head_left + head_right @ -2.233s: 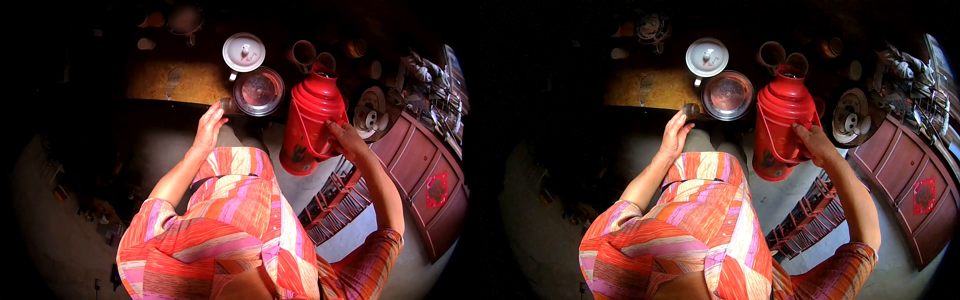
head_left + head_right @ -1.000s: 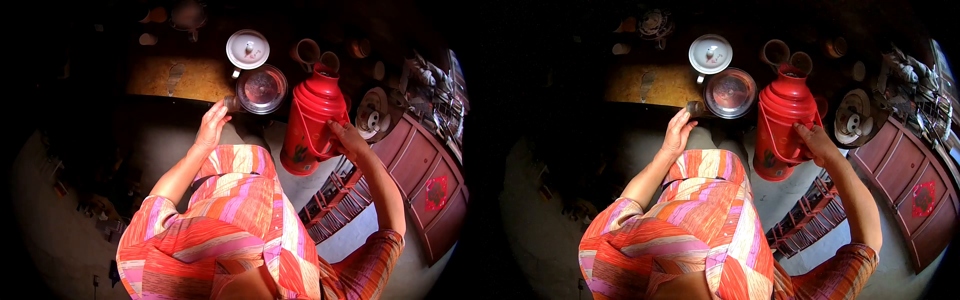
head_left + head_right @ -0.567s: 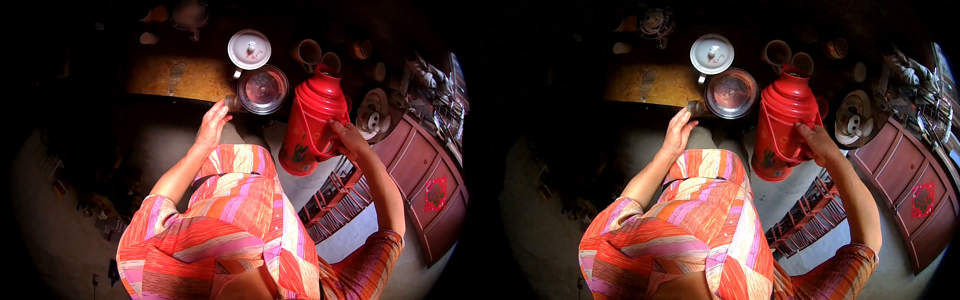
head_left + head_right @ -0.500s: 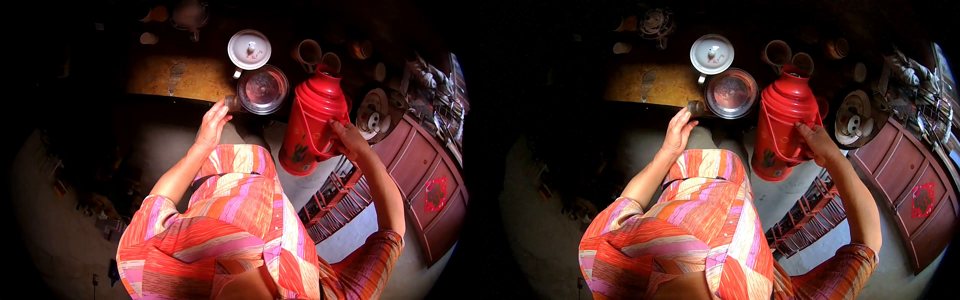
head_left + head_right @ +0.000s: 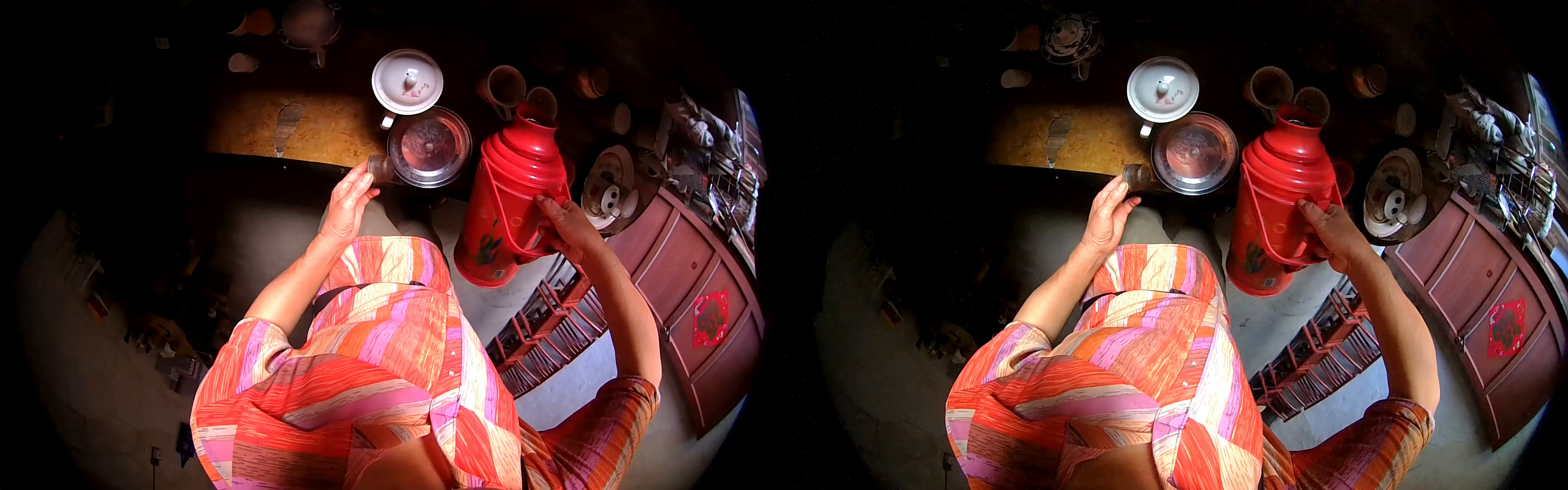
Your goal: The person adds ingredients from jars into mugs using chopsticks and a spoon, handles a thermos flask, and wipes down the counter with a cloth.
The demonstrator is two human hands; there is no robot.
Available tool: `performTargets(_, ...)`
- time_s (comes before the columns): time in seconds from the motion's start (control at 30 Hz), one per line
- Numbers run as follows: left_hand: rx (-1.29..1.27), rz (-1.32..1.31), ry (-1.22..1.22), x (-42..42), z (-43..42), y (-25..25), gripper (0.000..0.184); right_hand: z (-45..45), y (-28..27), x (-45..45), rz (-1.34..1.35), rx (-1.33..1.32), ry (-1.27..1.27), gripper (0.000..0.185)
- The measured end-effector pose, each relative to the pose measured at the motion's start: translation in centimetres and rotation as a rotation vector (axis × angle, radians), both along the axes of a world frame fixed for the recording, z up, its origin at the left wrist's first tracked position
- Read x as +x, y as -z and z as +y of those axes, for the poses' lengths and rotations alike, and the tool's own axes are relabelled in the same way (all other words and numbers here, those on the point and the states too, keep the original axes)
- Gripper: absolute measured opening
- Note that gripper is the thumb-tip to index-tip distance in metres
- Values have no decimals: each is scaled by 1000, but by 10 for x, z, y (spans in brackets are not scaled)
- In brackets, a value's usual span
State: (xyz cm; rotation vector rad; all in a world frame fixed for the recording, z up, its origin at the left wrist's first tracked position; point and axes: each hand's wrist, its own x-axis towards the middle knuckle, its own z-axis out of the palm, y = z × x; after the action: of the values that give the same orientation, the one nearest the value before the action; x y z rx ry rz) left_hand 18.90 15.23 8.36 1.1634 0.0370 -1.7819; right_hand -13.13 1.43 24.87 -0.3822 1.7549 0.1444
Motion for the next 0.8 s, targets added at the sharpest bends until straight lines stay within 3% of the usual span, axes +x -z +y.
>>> performTargets(0.37, -16, 6, 6, 0, 0, -1, 43, 1, -2, 3, 10, -3, 10, 29)
performTargets(0.8, -6, -4, 4, 2, -2, -2, 51, -1, -3, 3, -18, -7, 13, 29)
